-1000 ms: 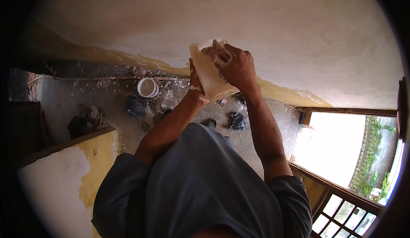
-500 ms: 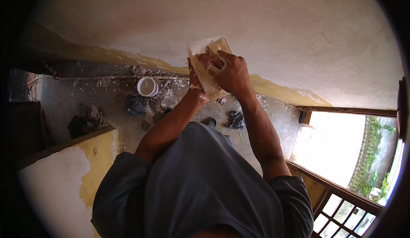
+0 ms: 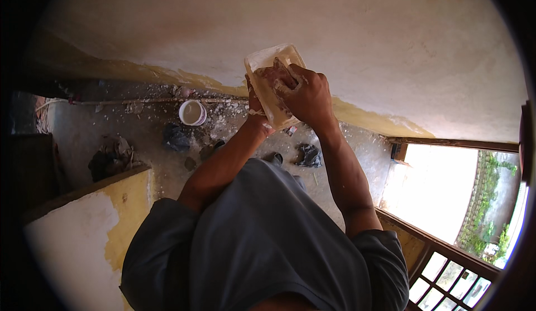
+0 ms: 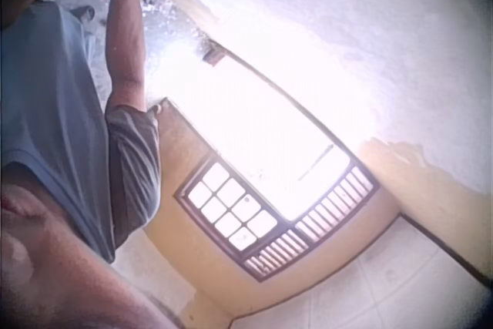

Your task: The person applies patching material to a wall using a putty knife and then refills the knife with more material from a small container.

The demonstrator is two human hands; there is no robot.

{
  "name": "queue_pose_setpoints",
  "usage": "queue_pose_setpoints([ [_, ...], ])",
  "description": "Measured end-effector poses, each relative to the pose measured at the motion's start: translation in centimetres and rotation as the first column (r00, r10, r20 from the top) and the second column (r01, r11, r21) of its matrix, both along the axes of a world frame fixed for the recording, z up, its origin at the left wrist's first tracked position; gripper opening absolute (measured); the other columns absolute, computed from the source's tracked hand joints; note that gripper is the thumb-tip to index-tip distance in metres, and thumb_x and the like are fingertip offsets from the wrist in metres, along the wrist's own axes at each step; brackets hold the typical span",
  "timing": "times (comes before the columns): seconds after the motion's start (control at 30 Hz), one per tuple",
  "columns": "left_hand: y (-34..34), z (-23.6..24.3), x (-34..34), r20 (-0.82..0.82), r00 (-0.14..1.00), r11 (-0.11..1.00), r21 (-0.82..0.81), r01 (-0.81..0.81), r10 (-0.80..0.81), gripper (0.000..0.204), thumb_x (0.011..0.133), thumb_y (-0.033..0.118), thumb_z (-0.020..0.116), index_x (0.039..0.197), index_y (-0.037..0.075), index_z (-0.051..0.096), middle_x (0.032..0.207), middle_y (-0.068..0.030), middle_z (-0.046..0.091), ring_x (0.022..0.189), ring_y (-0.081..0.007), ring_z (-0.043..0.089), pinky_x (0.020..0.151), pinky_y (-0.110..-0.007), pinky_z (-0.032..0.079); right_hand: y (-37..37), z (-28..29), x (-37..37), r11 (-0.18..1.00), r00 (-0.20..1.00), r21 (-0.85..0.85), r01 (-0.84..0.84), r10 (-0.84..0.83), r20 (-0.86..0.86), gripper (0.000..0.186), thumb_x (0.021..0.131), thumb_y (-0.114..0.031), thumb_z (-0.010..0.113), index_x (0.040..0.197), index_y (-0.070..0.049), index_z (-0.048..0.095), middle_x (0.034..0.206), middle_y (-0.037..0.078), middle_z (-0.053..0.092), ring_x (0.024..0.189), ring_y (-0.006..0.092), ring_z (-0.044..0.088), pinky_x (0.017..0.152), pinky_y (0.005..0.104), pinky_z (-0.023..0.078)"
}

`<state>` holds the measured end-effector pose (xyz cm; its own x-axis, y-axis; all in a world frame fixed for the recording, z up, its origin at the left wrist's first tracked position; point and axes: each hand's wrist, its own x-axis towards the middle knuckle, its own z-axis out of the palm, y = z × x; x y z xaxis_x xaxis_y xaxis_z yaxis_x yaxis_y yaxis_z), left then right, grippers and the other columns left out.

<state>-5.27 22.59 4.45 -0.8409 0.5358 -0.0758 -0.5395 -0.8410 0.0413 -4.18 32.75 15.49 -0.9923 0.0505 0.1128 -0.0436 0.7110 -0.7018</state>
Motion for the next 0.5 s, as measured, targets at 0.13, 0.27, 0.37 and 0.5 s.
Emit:
queue_pose_setpoints([
  [0.13, 0.3, 0.4, 0.0, 0.019, 1.000, 1.000, 0.031, 0.000, -0.001, 0.049, 0.099, 0.051, 0.041, 0.134, 0.019, 0.051, 0.126, -0.0071, 0.059, 0.117, -0.0250, 0.059, 0.099, -0.044, 0.050, -0.6, -0.3, 0.0, 0.994, 0.993, 0.040, 0.098, -0.095, -0.071, 0.038, 0.075, -0.018, 0.074, 0.106, 0.003, 0.069, 0.085, 0.024, 0.070, 0.081, 0.0388, 0.070, 0.075, 0.0403, 0.056],
  [0.27, 0.3, -0.2, -0.3, 0.049, 0.999, 1.000, -0.018, -0.013, 0.014, 0.049, 0.099, 0.052, 0.041, 0.133, 0.019, 0.051, 0.127, -0.0068, 0.059, 0.117, -0.0242, 0.059, 0.099, -0.042, 0.050, -1.0, 0.3, 0.0, 0.995, 0.997, 0.061, 0.073, -0.075, 0.026, 0.040, 0.075, -0.017, 0.074, 0.108, 0.006, 0.067, 0.085, 0.025, 0.069, 0.081, 0.0391, 0.070, 0.076, 0.0406, 0.055],
  [0.37, 0.5, 0.2, -0.4, 0.008, 1.000, 1.000, -0.011, -0.026, 0.027, 0.050, 0.098, 0.053, 0.043, 0.133, 0.018, 0.051, 0.127, -0.0062, 0.059, 0.117, -0.0238, 0.059, 0.100, -0.042, 0.050, -1.3, 0.9, 0.4, 0.995, 0.995, 0.024, 0.102, -0.102, -0.011, 0.038, 0.075, -0.014, 0.073, 0.107, 0.006, 0.067, 0.085, 0.025, 0.069, 0.081, 0.0390, 0.070, 0.076, 0.0401, 0.055],
  [0.5, 0.1, 0.8, -0.2, 0.018, 1.000, 1.000, 0.006, 0.001, -0.002, 0.059, 0.096, 0.060, 0.040, 0.135, 0.017, 0.051, 0.129, -0.0077, 0.059, 0.118, -0.0256, 0.059, 0.099, -0.044, 0.051, -1.0, 0.2, 0.0, 0.995, 0.996, 0.033, 0.092, -0.091, -0.019, 0.039, 0.074, -0.013, 0.074, 0.106, 0.008, 0.067, 0.085, 0.025, 0.070, 0.082, 0.0377, 0.070, 0.074, 0.0377, 0.056],
])
